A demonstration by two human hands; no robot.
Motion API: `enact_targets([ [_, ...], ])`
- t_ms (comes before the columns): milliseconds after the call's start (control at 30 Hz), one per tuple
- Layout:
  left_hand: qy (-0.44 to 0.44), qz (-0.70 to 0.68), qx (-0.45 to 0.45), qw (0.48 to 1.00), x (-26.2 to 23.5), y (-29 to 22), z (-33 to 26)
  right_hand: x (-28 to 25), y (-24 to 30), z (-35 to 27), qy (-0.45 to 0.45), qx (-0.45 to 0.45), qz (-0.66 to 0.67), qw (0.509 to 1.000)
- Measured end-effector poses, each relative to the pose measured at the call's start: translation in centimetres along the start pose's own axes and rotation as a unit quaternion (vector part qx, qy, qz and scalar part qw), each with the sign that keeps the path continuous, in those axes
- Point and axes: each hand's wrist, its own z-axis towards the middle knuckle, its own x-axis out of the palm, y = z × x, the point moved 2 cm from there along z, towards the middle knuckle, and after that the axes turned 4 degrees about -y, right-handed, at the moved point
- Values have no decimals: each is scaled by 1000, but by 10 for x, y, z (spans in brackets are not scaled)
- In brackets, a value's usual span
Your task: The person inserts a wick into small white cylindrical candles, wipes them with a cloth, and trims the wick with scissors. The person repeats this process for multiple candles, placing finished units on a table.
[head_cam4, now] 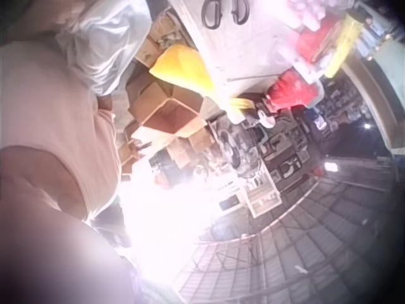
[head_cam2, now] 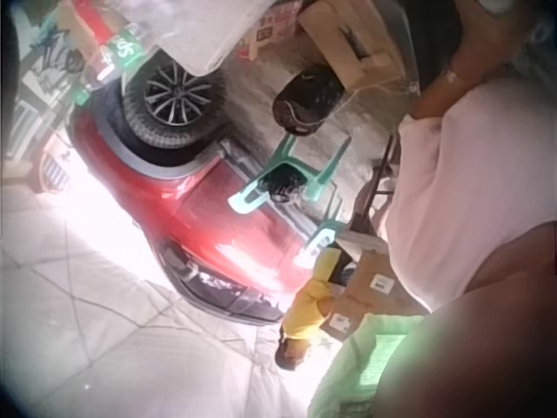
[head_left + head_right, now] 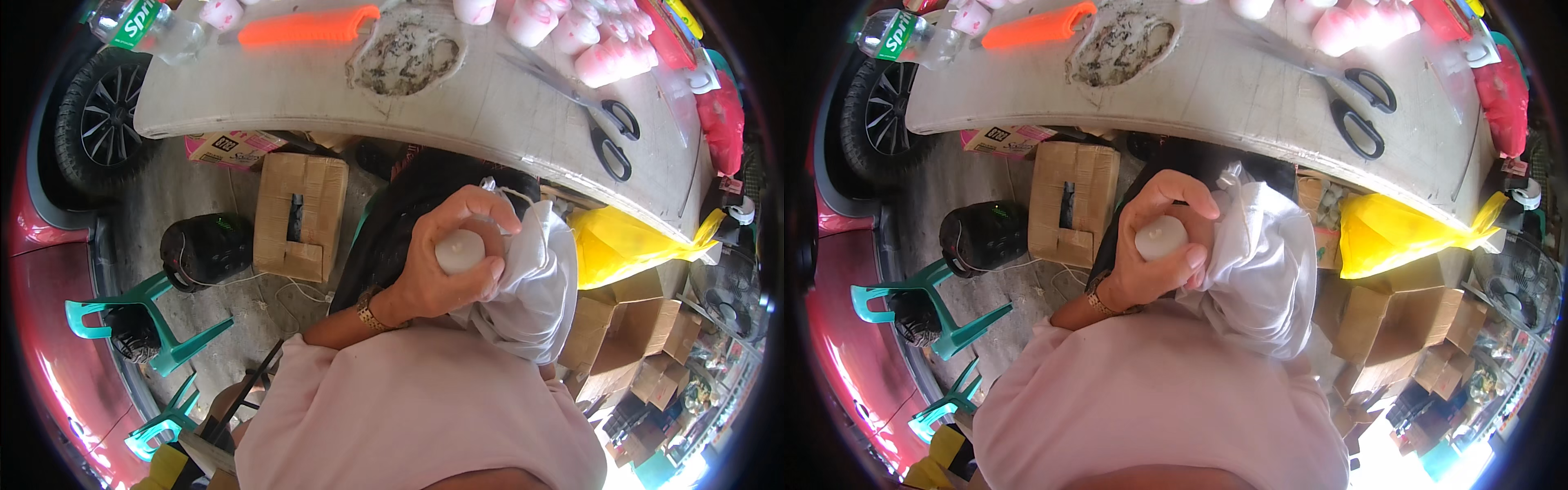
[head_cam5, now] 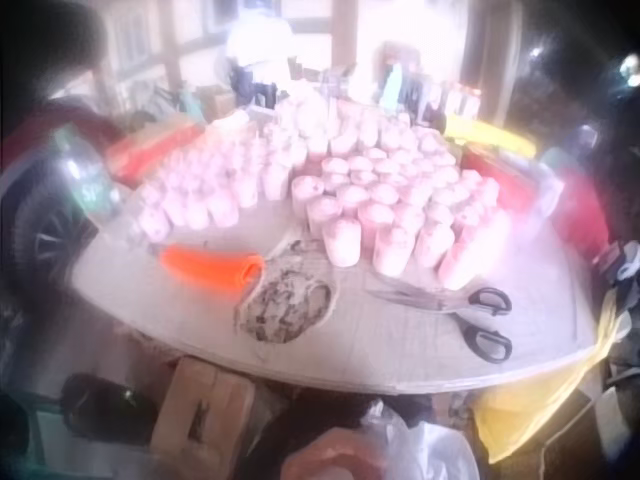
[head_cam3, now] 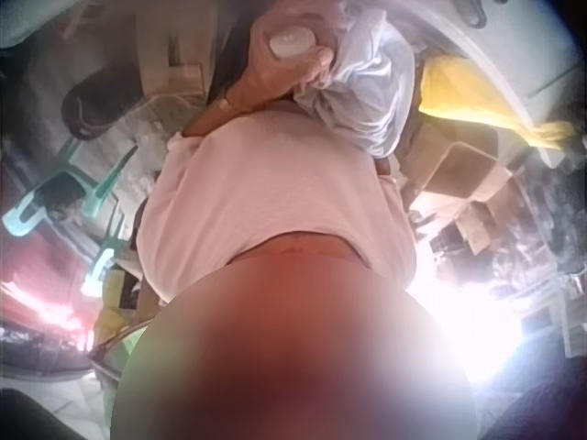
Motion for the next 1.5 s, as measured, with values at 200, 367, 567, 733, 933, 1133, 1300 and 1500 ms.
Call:
enact_targets([
  [200,0,-47,-29,998,-3,5,1,-1,4,-4,-5,-2,-3,1000],
  [367,-3,-55,-38,998,-4,6,3,0,4,-3,-7,-3,-4,1000],
  [567,-16,-64,-64,996,-4,9,2,3,4,3,-10,-7,-6,1000],
  [733,-35,-61,-96,993,-4,8,2,3,2,10,-12,-12,-11,1000],
  [933,-46,55,-42,996,-20,-3,7,15,-12,39,-5,-18,-33,999],
  [1133,-143,38,41,988,-49,-14,8,19,34,28,54,-141,-258,954],
  [1300,-163,83,77,980,-56,-21,8,31,42,-14,306,-344,-579,673],
  [1500,-125,201,182,954,-48,-31,11,30,3,15,373,-330,-677,542],
])
